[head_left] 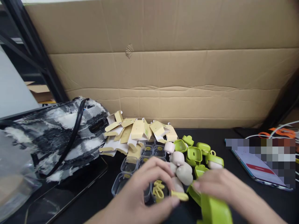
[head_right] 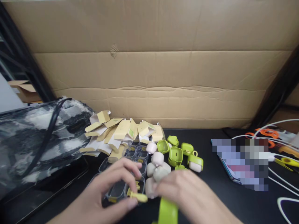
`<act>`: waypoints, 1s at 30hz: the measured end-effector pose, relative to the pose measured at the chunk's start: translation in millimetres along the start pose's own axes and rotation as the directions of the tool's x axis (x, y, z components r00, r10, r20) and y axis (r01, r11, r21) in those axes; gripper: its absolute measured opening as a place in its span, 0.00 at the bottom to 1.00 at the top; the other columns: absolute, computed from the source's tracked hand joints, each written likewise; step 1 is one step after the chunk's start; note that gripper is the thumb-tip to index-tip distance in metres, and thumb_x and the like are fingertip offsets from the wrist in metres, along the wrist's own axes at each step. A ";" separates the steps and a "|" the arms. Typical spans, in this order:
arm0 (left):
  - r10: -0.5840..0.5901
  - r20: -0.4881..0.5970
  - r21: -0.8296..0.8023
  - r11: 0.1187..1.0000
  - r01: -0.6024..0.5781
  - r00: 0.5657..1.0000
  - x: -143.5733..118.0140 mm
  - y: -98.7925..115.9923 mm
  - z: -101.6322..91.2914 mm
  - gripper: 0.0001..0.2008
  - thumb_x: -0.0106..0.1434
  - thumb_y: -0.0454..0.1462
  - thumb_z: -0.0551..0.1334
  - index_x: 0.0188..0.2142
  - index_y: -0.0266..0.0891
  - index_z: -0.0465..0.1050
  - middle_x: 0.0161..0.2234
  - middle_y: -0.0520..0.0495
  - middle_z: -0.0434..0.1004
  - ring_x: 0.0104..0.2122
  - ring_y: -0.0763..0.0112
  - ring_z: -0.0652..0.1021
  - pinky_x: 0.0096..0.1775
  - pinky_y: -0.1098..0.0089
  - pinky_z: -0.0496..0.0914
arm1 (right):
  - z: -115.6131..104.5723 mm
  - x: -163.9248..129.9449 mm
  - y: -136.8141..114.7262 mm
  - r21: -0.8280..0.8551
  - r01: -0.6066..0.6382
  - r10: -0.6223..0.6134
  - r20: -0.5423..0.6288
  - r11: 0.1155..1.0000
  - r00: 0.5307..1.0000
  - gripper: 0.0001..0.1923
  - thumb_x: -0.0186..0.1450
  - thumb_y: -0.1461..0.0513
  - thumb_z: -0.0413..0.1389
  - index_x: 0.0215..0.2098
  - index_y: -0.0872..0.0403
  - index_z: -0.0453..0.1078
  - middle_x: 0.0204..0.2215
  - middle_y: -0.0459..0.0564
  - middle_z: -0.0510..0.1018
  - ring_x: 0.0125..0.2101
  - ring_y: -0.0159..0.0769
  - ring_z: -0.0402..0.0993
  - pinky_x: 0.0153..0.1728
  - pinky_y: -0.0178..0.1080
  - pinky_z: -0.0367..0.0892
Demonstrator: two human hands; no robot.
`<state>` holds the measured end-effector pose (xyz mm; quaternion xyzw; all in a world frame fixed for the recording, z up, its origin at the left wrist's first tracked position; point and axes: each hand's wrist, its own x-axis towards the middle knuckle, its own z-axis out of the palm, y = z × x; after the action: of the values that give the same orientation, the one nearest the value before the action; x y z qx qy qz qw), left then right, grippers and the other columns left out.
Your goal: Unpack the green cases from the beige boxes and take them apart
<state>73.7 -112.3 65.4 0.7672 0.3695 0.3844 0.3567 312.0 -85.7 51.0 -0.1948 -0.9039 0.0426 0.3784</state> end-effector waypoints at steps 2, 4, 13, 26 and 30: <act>-0.034 0.007 0.189 0.982 0.032 0.999 3.0 0.4 -13.1 0.02 0.60 0.35 0.62 0.34 0.43 0.72 0.40 0.49 0.70 0.46 0.65 0.71 0.49 0.67 0.65 | -12.9 0.0 16.6 -0.041 -0.190 0.184 -0.129 0.981 0.974 0.23 0.58 0.60 0.58 0.50 0.46 0.59 0.41 0.50 0.75 0.42 0.43 0.75 0.39 0.38 0.73; -0.053 0.054 0.331 0.943 0.032 0.997 5.7 -5.0 -20.3 0.04 0.63 0.35 0.59 0.37 0.43 0.71 0.40 0.48 0.69 0.44 0.65 0.71 0.48 0.66 0.65 | -25.6 1.2 42.1 -0.073 -0.367 0.336 -0.270 0.927 0.902 0.19 0.58 0.58 0.56 0.46 0.47 0.57 0.40 0.52 0.71 0.41 0.45 0.73 0.37 0.41 0.73; -0.074 0.145 0.499 0.867 -0.009 0.987 6.1 -30.9 -11.5 0.14 0.66 0.30 0.48 0.45 0.40 0.69 0.43 0.44 0.66 0.46 0.62 0.69 0.49 0.61 0.67 | -32.0 -21.9 141.5 -0.340 -0.649 0.599 -0.253 0.680 0.760 0.09 0.60 0.54 0.51 0.28 0.50 0.62 0.29 0.52 0.73 0.32 0.46 0.73 0.35 0.48 0.68; 0.149 0.026 0.571 0.810 -0.137 0.989 1.9 -30.8 -6.6 0.16 0.65 0.30 0.50 0.50 0.49 0.61 0.49 0.44 0.64 0.52 0.62 0.68 0.51 0.62 0.67 | -38.7 -11.5 107.7 -0.502 -0.550 0.627 -0.019 0.667 0.778 0.11 0.59 0.51 0.54 0.28 0.49 0.62 0.24 0.46 0.74 0.23 0.40 0.73 0.24 0.39 0.63; 0.182 0.004 0.556 0.817 -0.153 0.983 1.8 -33.9 -5.1 0.17 0.64 0.29 0.52 0.50 0.49 0.62 0.48 0.45 0.66 0.51 0.63 0.69 0.50 0.65 0.67 | -34.2 -18.9 97.9 -0.480 -0.593 0.684 0.020 0.646 0.729 0.19 0.58 0.45 0.54 0.30 0.48 0.55 0.18 0.42 0.72 0.18 0.41 0.72 0.18 0.37 0.58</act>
<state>60.2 -93.5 40.1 0.8572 0.4047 0.3094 0.0748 379.3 -5.2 40.8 -0.5774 -0.7937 -0.0128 0.1912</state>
